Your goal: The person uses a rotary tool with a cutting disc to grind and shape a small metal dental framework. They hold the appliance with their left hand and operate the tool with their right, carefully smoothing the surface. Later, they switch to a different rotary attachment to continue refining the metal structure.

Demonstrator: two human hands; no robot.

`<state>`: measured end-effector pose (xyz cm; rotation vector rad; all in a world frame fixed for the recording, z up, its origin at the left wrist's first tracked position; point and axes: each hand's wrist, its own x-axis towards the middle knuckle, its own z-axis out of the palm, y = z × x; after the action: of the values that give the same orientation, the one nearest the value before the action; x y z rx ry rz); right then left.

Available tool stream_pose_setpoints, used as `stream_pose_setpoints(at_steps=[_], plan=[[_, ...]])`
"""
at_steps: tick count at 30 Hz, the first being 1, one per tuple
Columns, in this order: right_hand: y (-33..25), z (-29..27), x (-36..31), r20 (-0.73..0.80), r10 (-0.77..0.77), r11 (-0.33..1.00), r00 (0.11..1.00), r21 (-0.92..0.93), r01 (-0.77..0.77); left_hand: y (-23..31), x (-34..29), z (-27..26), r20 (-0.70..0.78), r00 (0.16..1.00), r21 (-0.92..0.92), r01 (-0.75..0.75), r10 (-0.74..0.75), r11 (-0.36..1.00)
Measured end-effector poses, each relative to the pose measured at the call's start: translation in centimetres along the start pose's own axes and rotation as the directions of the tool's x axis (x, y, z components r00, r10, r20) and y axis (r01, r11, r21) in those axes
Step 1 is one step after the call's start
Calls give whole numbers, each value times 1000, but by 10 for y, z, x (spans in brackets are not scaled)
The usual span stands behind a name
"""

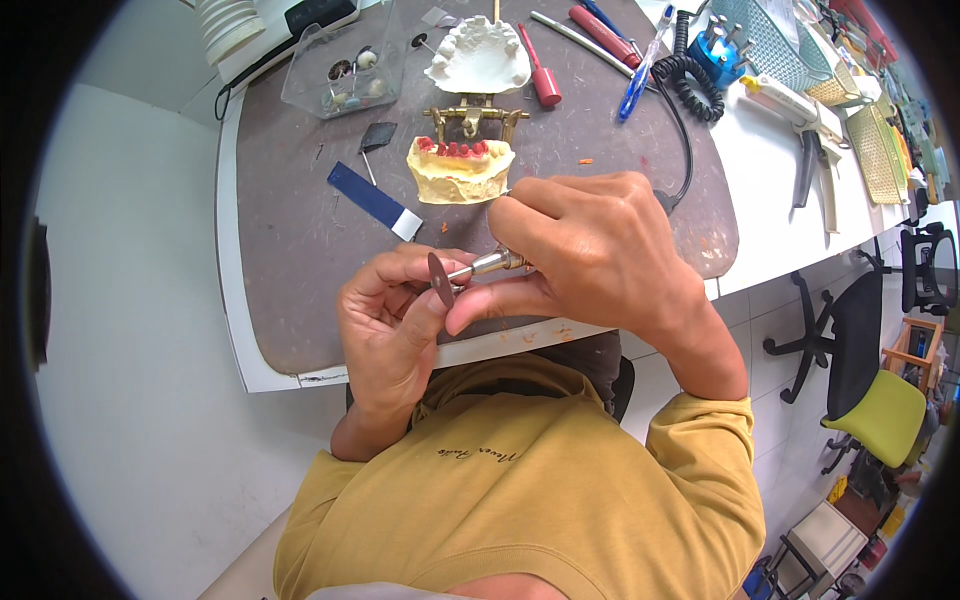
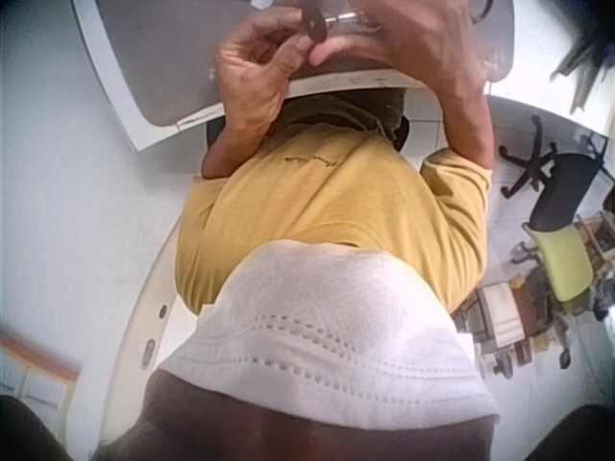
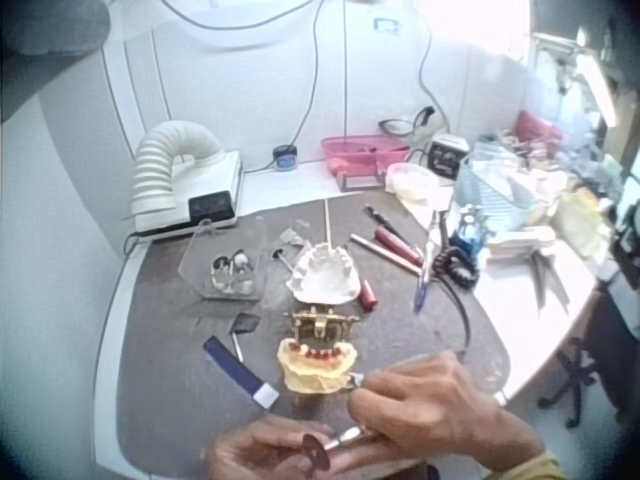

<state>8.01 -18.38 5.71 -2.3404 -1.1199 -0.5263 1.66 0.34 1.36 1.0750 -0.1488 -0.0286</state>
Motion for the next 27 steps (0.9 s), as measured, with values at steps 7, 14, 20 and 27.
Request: stream_pose_setpoints(at_steps=[7,14,20,27], plan=[[2,6,-1,-63,-14,999,998,32,16,0,0,1,5,1000,-5,-7,7,1000],[3,1,0,-25,-2,1000,1000,2,2,0,0,1,5,1000,-3,-7,7,1000],[4,4,-1,-50,-17,1000,999,16,18,-2,0,-1,9,1000,-17,3,-3,1000],[2,0,0,-22,-10,1000,1000,2,10,-1,0,-1,6,1000,-44,13,-13,999]])
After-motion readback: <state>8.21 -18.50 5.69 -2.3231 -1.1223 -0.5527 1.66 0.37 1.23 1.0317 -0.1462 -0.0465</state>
